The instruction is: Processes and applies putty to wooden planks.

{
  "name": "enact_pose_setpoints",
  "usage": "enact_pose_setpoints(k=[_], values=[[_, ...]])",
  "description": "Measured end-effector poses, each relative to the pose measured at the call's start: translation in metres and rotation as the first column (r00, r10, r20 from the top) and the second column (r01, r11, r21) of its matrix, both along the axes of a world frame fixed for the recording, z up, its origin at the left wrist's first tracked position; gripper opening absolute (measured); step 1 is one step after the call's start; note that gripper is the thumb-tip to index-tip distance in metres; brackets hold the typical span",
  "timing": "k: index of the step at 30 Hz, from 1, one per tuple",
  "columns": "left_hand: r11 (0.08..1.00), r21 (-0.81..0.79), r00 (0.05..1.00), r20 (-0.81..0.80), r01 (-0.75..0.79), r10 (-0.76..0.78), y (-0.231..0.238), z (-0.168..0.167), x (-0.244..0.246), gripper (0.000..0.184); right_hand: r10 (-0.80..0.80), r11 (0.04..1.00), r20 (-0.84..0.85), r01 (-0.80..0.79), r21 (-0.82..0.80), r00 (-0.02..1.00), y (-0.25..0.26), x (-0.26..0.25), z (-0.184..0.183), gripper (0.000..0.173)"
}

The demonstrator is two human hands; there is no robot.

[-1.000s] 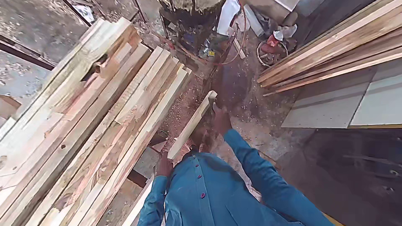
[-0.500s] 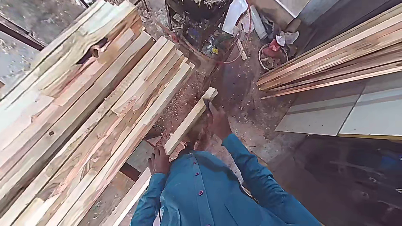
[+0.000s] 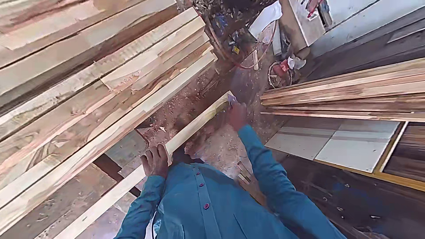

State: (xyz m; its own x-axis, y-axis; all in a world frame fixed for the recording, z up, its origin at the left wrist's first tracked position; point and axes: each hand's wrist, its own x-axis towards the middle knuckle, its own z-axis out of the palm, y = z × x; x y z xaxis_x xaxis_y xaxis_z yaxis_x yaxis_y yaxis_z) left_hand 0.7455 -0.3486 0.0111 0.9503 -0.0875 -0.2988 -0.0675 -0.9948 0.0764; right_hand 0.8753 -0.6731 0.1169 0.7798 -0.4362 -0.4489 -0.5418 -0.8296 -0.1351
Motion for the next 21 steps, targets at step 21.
enact_pose_setpoints(k=[21], values=[[0.838, -0.495, 0.821, -0.561, -0.23, -0.106, 0.054, 0.02, 0.07, 0.062, -0.291, 0.222, -0.033, 0.101, 0.97, 0.956, -0.006, -0.138, 0.033, 0.042]])
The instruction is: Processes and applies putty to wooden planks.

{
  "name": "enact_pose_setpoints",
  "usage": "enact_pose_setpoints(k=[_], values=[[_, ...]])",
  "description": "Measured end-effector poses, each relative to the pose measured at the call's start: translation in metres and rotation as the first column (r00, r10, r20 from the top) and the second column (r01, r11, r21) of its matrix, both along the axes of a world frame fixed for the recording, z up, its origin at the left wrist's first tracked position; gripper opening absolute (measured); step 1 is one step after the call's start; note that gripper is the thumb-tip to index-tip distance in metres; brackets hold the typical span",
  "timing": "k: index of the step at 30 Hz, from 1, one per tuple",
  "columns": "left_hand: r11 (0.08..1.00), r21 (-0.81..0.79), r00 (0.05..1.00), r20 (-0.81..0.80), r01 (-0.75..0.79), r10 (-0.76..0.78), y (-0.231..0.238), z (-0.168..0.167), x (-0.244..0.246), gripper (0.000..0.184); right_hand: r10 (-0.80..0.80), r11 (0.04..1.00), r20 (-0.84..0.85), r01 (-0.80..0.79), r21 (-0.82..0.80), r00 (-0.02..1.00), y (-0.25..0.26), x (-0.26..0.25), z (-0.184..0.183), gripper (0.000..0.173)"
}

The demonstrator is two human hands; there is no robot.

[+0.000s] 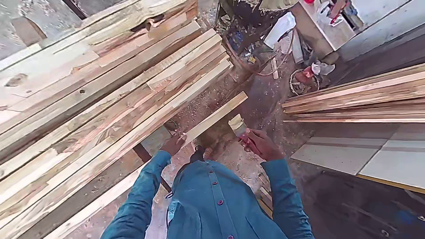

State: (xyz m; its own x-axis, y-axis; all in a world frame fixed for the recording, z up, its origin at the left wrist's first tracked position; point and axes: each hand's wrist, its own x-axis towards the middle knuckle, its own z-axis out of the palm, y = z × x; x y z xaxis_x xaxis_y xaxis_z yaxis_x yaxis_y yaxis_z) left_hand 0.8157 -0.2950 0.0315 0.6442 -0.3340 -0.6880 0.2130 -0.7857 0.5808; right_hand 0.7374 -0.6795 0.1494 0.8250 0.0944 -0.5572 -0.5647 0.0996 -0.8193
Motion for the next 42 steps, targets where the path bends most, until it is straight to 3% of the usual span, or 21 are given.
enact_pose_setpoints(k=[4, 7, 10, 12, 14, 16, 18, 21, 25, 27, 31, 34, 36, 37, 42], values=[[0.945, 0.308, 0.978, 0.202, -0.108, 0.045, 0.005, 0.015, -0.032, 0.093, -0.064, 0.994, 0.07, 0.058, 0.088, 0.995, 0.017, -0.025, -0.01, 0.037], [0.875, 0.388, 0.916, 0.377, -0.289, 0.136, 0.044, 0.023, -0.085, 0.103, -0.107, 0.98, 0.001, 0.105, 0.169, 0.994, 0.043, -0.038, -0.019, 0.037], [0.795, 0.372, 0.847, 0.434, -0.479, 0.307, 0.102, 0.026, -0.14, 0.108, 0.009, 0.99, 0.013, -0.011, 0.138, 1.0, 0.074, -0.04, -0.03, 0.035], [0.706, 0.479, 0.841, 0.426, -0.522, 0.333, 0.149, 0.028, -0.174, 0.113, 0.143, 0.986, 0.039, -0.146, 0.082, 0.989, 0.1, -0.038, -0.038, 0.03], [0.662, 0.576, 0.875, 0.364, -0.48, 0.319, 0.19, 0.028, -0.196, 0.115, 0.3, 0.951, 0.067, -0.293, -0.103, 0.951, 0.126, -0.033, -0.048, 0.045], [0.675, 0.616, 0.913, 0.308, -0.406, 0.268, 0.214, 0.032, -0.203, 0.108, 0.487, 0.806, 0.114, -0.396, -0.44, 0.866, 0.157, -0.024, -0.058, 0.06], [0.704, 0.633, 0.944, 0.269, -0.323, 0.191, 0.224, 0.038, -0.199, 0.091, 0.601, 0.665, 0.154, -0.384, -0.64, 0.784, 0.191, -0.022, -0.07, 0.069], [0.721, 0.657, 0.973, 0.203, -0.22, 0.111, 0.237, 0.03, -0.183, 0.069, 0.653, 0.512, 0.097, -0.345, -0.787, 0.751, 0.243, -0.031, -0.086, 0.069], [0.859, 0.478, 0.979, 0.162, -0.185, 0.12, 0.269, -0.005, -0.172, 0.07, 0.595, 0.346, -0.08, -0.345, -0.873, 0.799, 0.288, -0.077, -0.112, 0.081], [0.886, 0.421, 0.977, 0.165, -0.195, 0.136, 0.267, 0.0, -0.17, 0.068, 0.528, 0.307, -0.183, -0.388, -0.869, 0.829, 0.295, -0.086, -0.097, 0.072], [0.85, 0.48, 0.965, 0.239, -0.216, 0.11, 0.255, 0.006, -0.181, 0.064, 0.281, 0.432, -0.056, -0.179, -0.884, 0.958, 0.287, -0.08, -0.069, 0.057], [0.854, 0.479, 0.954, 0.291, -0.205, 0.066, 0.255, 0.001, -0.186, 0.065, 0.287, 0.509, -0.031, -0.18, -0.842, 0.957, 0.298, -0.08, -0.038, 0.036], [0.866, 0.463, 0.956, 0.289, -0.189, 0.054, 0.256, 0.003, -0.187, 0.063, 0.297, 0.536, -0.023, -0.187, -0.823, 0.955, 0.32, -0.086, -0.034, 0.037], [0.87, 0.458, 0.958, 0.283, -0.182, 0.051, 0.257, 0.004, -0.187, 0.063, 0.287, 0.511, -0.028, -0.178, -0.841, 0.958, 0.333, -0.091, -0.036, 0.039], [0.882, 0.448, 0.97, 0.238, -0.15, 0.044, 0.259, 0.01, -0.182, 0.064, 0.142, 0.162, -0.1, -0.123, -0.979, 0.985, 0.385, -0.094, -0.038, 0.04]])
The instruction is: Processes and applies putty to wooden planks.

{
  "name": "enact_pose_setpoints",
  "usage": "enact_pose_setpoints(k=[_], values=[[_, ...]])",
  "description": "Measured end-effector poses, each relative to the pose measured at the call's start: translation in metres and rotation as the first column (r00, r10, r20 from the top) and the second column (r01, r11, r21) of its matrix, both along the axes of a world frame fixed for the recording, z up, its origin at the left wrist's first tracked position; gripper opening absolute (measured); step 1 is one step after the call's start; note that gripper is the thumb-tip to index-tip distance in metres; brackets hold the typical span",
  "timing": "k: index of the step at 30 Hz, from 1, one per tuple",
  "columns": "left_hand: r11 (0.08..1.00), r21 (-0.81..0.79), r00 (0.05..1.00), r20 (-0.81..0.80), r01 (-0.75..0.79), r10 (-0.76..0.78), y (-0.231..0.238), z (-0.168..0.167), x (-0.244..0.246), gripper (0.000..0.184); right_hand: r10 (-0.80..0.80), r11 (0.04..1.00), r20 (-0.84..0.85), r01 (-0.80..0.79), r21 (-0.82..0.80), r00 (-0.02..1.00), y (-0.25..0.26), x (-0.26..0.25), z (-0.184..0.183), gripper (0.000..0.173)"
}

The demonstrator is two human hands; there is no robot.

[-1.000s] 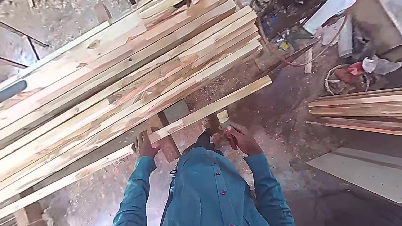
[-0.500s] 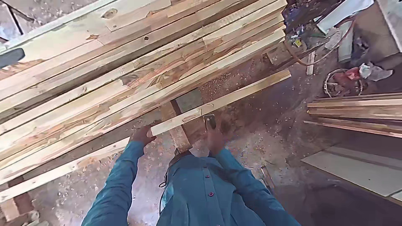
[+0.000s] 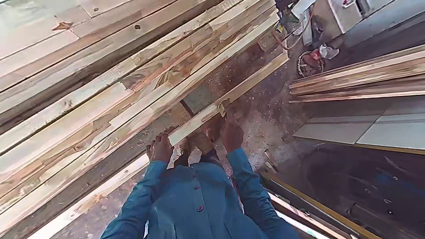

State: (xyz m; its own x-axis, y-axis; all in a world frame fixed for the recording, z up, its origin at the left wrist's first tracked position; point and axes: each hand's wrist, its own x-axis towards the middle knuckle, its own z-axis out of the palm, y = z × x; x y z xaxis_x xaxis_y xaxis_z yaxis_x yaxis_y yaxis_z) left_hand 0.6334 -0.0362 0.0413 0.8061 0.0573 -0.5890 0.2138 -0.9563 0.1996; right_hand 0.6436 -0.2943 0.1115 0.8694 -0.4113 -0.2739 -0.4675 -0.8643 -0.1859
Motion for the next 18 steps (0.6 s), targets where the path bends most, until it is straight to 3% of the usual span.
enact_pose_setpoints(k=[3, 8, 15, 18], values=[[1.0, 0.003, 1.0, 0.001, 0.019, -0.019, 0.002, 0.0, -0.002, 0.064, -0.065, 0.997, -0.004, 0.064, -0.037, 0.998, 0.01, 0.005, -0.005, 0.03], [0.998, 0.025, 0.998, 0.004, 0.06, -0.06, 0.003, -0.001, -0.002, 0.061, -0.122, 0.992, -0.079, 0.118, -0.053, 0.989, 0.019, 0.011, -0.005, 0.027], [0.998, 0.026, 0.997, 0.031, 0.063, -0.064, 0.005, -0.006, -0.005, 0.064, -0.183, 0.98, -0.131, 0.17, -0.101, 0.974, 0.036, 0.02, -0.001, 0.046], [0.998, 0.007, 0.996, 0.057, 0.064, -0.064, 0.008, -0.01, -0.007, 0.062, -0.23, 0.973, -0.165, 0.226, -0.043, 0.959, 0.047, 0.021, -0.004, 0.048]])
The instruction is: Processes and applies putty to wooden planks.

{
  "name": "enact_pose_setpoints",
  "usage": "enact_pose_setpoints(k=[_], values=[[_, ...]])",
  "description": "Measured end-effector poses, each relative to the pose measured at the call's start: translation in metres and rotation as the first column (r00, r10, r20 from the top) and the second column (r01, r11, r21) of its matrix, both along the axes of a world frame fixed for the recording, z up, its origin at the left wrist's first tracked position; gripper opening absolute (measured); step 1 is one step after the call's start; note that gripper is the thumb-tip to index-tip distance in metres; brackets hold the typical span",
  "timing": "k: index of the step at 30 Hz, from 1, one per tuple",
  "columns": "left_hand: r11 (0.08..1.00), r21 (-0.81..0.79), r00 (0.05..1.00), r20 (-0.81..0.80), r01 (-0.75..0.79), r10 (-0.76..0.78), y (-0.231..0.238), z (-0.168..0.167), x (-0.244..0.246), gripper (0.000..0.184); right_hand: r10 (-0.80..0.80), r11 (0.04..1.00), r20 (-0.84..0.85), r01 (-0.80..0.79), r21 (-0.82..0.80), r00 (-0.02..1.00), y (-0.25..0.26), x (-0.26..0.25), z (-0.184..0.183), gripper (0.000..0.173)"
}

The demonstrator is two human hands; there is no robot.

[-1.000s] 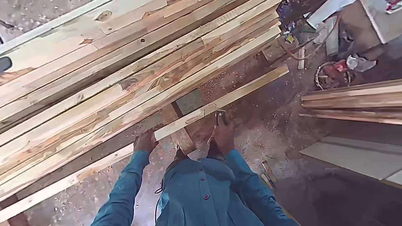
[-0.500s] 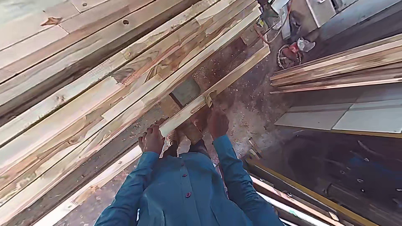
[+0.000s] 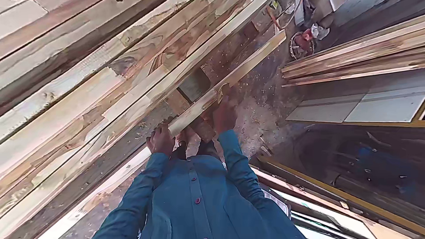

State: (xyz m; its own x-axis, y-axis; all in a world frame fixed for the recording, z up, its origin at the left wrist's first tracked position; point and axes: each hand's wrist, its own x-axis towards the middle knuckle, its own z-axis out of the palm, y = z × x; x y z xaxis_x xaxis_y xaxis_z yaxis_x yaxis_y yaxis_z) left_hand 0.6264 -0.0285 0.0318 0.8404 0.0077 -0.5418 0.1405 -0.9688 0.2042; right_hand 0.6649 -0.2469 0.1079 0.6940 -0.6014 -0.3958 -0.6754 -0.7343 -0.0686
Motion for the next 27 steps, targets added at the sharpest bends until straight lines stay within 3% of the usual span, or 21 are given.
enact_pose_setpoints(k=[4, 6, 9, 13, 16, 21, 23, 25, 27], values=[[1.0, -0.009, 0.999, -0.051, 0.018, -0.019, 0.002, 0.004, 0.008, 0.061, 0.15, 0.983, 0.027, -0.152, 0.108, 0.988, 0.002, -0.022, -0.002, 0.053], [1.0, -0.013, 0.998, -0.05, 0.029, -0.03, 0.002, 0.006, 0.007, 0.06, 0.121, 0.983, 0.166, -0.141, 0.116, 0.979, -0.019, -0.029, -0.005, 0.045], [0.999, 0.029, 0.999, 0.023, 0.027, -0.028, -0.002, 0.004, -0.003, 0.062, -0.013, 0.968, 0.332, -0.071, 0.24, 0.943, -0.069, -0.009, 0.002, 0.054], [0.993, 0.103, 0.973, 0.219, 0.057, -0.078, -0.005, -0.004, -0.017, 0.055, -0.031, 0.942, 0.183, -0.033, 0.335, 0.983, -0.12, 0.034, 0.004, 0.036], [0.994, 0.095, 0.965, 0.25, 0.054, -0.077, -0.005, -0.007, -0.02, 0.055, 0.019, 0.962, 0.021, -0.024, 0.273, 1.0, -0.085, 0.047, 0.015, 0.039], [0.992, 0.111, 0.983, 0.167, 0.058, -0.076, -0.002, -0.009, -0.011, 0.064, 0.211, 0.954, -0.09, -0.184, 0.237, 0.973, 0.026, -0.007, 0.005, 0.048], [0.995, 0.091, 0.996, 0.068, 0.051, -0.057, -0.001, -0.002, -0.002, 0.062, 0.231, 0.944, -0.157, -0.182, 0.275, 0.96, 0.035, -0.021, 0.009, 0.06], [0.998, 0.055, 0.998, -0.06, 0.035, -0.032, 0.0, 0.007, 0.011, 0.06, 0.207, 0.935, -0.076, -0.175, 0.308, 0.975, 0.01, -0.023, 0.019, 0.05], [0.997, 0.062, 0.988, -0.148, 0.047, -0.037, 0.001, 0.01, 0.02, 0.061, 0.138, 0.95, 0.133, -0.169, 0.264, 0.981, -0.019, -0.021, 0.012, 0.05]])
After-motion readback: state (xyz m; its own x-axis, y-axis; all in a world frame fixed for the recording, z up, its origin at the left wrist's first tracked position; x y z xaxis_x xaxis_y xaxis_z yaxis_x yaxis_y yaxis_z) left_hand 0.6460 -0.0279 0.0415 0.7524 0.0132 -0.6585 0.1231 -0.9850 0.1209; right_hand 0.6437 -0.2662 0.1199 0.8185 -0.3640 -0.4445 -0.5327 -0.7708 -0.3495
